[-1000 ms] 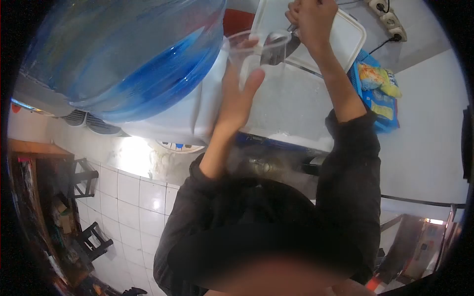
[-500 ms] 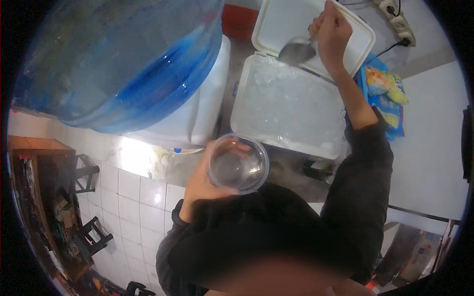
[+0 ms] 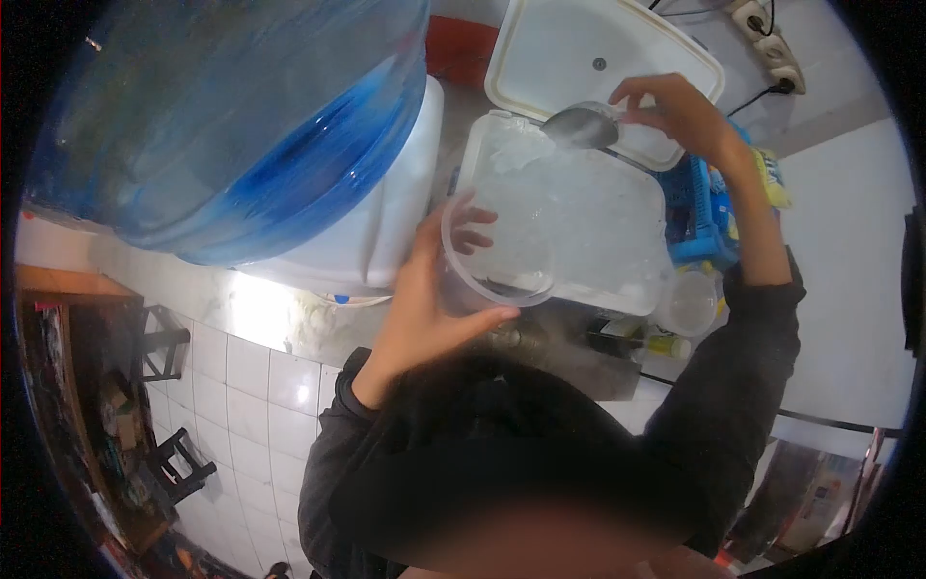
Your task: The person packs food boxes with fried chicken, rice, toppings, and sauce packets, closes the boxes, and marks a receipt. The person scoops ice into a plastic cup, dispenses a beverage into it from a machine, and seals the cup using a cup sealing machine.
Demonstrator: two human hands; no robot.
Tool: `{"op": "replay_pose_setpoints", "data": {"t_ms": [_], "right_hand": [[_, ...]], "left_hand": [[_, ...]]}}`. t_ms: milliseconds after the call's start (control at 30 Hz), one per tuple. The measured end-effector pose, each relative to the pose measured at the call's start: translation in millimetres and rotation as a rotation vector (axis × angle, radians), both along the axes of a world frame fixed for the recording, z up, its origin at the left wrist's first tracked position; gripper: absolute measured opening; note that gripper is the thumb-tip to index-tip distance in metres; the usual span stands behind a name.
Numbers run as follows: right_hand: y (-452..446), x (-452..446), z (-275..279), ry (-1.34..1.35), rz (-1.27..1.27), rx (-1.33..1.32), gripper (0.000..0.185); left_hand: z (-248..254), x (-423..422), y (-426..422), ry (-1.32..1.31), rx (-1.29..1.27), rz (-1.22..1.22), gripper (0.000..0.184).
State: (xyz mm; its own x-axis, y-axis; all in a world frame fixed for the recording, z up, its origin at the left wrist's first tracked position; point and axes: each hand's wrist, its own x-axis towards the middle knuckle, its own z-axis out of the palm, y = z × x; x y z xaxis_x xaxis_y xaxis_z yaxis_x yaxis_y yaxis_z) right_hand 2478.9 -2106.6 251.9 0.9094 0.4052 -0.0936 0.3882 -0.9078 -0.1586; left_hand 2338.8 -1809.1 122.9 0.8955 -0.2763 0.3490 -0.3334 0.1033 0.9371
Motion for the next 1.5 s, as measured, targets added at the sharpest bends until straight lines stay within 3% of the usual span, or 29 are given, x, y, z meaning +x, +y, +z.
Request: {"op": "replay_pose_setpoints", "data": {"t_ms": [33,167,300,533,833,1067,1133,1300,1500], "right_hand": [[-5.7,-1.1,-6.5,-0.133,0.153,-0.163,0.027],[-1.9,-22.5,-25.1,-0.286,0.106,-0.411,0.025],[0.7,-13.3,-20.7,-0.301,0.016,-0.347,0.024],[2.9,41.9,-66.7,-0.741,0.180,-0.204,0.029],[26.4,63.3,-74.0,-0.507,0.601,-0.135,0.025],[33.0,82.8,-76.1,-0.165,0.559,-0.361,0.025],[29.9,77.1,-93.8,-0.006,0.372,-0.182,0.026],[20.4,64.5,-96.2,0.058,0.256,-0.150,0.029],[20.4,46.4,-115.2,0.304,0.152,0.157,0.032]], "left_hand": [[1.1,-1.7,-0.9,0.027,-0.009,-0.015,0.102],[-8.9,-12.2,6.7,0.102,-0.036,-0.086,0.103],[-24.1,-23.7,12.2,0.201,-0.121,-0.091,0.101],[-21.5,-21.9,22.5,0.168,-0.038,-0.128,0.100],[-24.5,-23.9,27.3,0.198,-0.079,-0.118,0.101],[-26.3,-21.4,28.8,0.203,-0.077,-0.072,0.106],[-26.2,-17.9,26.4,0.172,0.000,-0.099,0.107],[-23.8,-9.8,19.4,0.168,-0.032,-0.120,0.106],[-16.5,-9.6,1.9,0.201,-0.092,-0.025,0.103]]}}
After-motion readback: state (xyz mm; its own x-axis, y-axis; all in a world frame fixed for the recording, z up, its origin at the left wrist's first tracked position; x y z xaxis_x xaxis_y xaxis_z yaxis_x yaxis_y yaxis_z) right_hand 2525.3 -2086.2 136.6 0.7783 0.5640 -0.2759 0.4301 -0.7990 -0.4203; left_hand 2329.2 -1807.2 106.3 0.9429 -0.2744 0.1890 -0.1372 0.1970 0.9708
